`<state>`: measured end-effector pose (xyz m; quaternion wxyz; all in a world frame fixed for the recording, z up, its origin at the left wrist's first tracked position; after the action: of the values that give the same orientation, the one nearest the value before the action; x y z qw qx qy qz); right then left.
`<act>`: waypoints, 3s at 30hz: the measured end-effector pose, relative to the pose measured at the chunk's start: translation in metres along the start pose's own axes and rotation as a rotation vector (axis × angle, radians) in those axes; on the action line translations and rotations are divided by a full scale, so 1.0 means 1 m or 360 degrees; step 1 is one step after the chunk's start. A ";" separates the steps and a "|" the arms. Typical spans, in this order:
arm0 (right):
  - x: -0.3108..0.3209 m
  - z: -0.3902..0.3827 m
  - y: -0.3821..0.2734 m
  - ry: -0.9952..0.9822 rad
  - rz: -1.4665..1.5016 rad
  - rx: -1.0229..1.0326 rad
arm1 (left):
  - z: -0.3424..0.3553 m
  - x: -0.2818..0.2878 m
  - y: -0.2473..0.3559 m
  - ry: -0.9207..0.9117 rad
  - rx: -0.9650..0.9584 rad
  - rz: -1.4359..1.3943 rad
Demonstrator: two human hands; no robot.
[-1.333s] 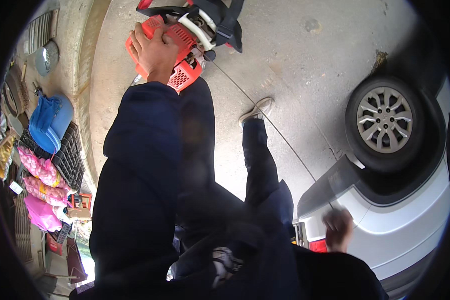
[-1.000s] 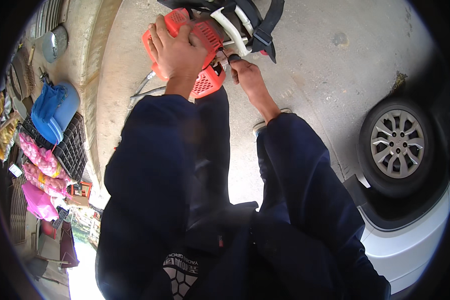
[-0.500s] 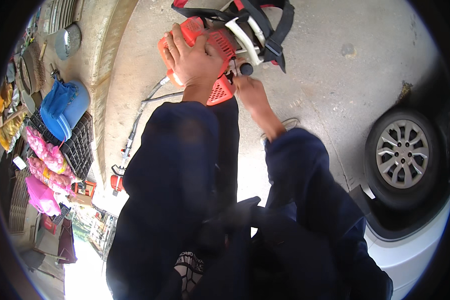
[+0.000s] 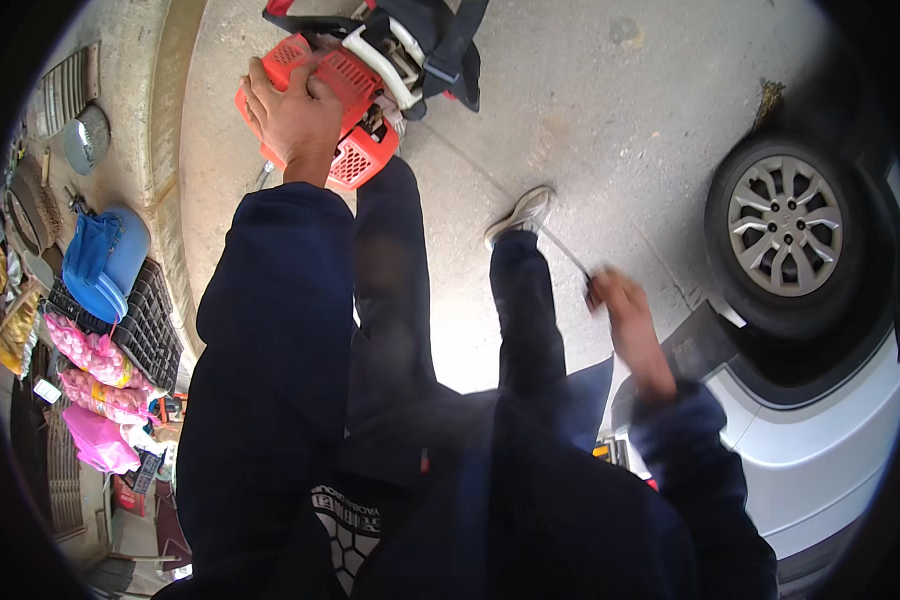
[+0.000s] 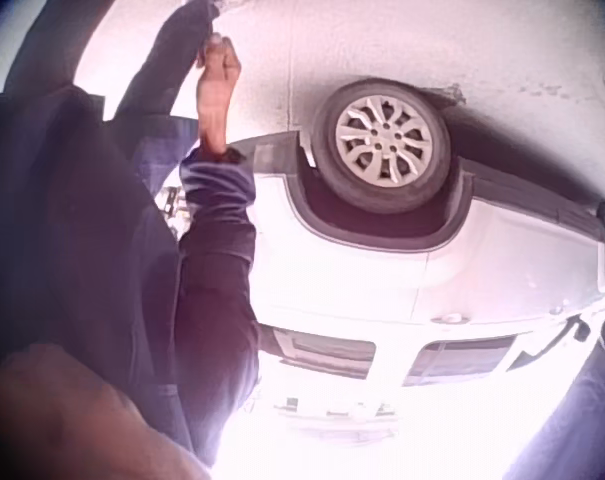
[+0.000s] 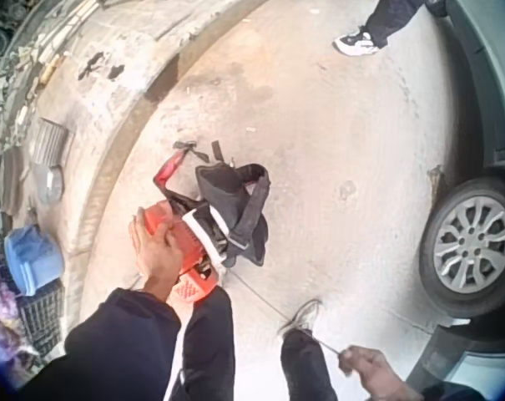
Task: The person repairs a red chainsaw by removing and reattaching its cover and adjusting internal components with a screwdriver. They then move to a red string trimmer, adjust its pull-start mechanism, and attempt to start the engine.
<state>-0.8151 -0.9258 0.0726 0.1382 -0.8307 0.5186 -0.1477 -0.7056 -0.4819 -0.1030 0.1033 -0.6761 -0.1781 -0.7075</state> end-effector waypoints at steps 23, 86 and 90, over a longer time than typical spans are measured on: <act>-0.172 0.311 -0.020 0.0452 0.0534 0.1088 | 0.007 0.006 0.000 -0.0247 -0.0090 -0.0232; -0.375 0.313 0.030 -0.0039 0.3086 -0.0162 | -0.001 0.013 0.006 -0.0332 -0.0311 -0.0200; -0.372 0.311 0.029 0.0005 0.2950 -0.0083 | -0.001 0.015 0.006 -0.0305 -0.0327 -0.0180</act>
<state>-0.8735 -0.5783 -0.2616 0.1816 -0.0869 0.9790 0.0325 -0.7054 -0.4862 -0.0873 -0.0239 -0.7364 -0.1514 -0.6590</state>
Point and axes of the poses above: each hand's wrist, its own z-axis towards the middle knuckle, its own x-axis out of the back of the hand, y = z × x, the point moved 6 cm from there along z, towards the middle knuckle, and after that the axes turned 3 degrees about x, right-handed, at the moved point
